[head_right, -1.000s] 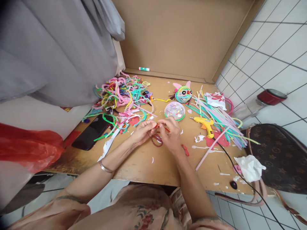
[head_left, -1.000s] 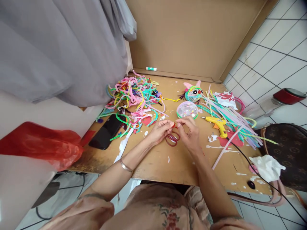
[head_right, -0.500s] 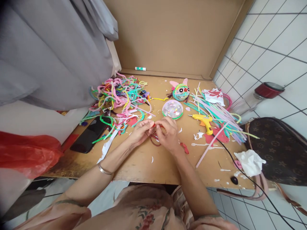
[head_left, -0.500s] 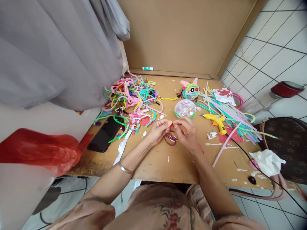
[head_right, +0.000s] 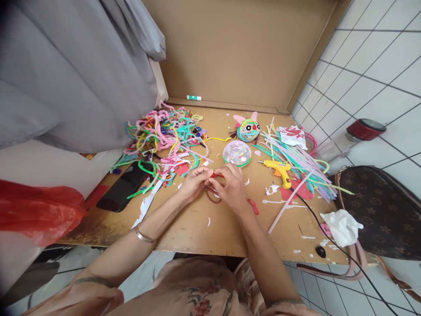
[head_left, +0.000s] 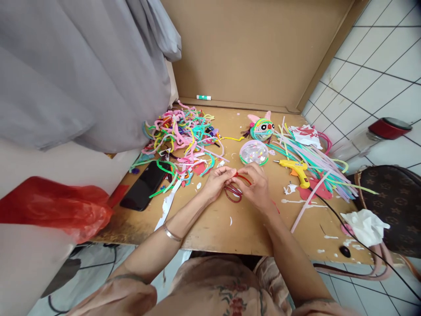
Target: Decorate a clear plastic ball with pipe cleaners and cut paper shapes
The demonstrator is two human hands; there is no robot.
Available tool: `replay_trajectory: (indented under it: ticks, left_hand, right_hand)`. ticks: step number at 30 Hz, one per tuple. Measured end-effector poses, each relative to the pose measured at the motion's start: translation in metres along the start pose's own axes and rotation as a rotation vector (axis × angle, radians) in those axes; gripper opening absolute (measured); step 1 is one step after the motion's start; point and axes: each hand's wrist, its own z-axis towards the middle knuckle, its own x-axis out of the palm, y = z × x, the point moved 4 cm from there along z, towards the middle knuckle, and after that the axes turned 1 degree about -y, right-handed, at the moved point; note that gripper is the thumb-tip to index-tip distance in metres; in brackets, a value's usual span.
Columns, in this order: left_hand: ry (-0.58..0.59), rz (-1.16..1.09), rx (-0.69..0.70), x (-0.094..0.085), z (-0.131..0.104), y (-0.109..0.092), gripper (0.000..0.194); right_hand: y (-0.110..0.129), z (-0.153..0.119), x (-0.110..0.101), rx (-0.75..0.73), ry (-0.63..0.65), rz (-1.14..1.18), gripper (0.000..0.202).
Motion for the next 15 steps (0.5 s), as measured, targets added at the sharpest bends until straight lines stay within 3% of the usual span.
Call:
replay_trajectory:
  ticks: [15]
  left_hand:
    - [0.061, -0.002, 0.058, 0.0003, 0.0033, 0.0014, 0.046]
  right_hand:
    - [0.0060, 0.0004, -0.0024, -0.031, -0.140, -0.006, 0.004]
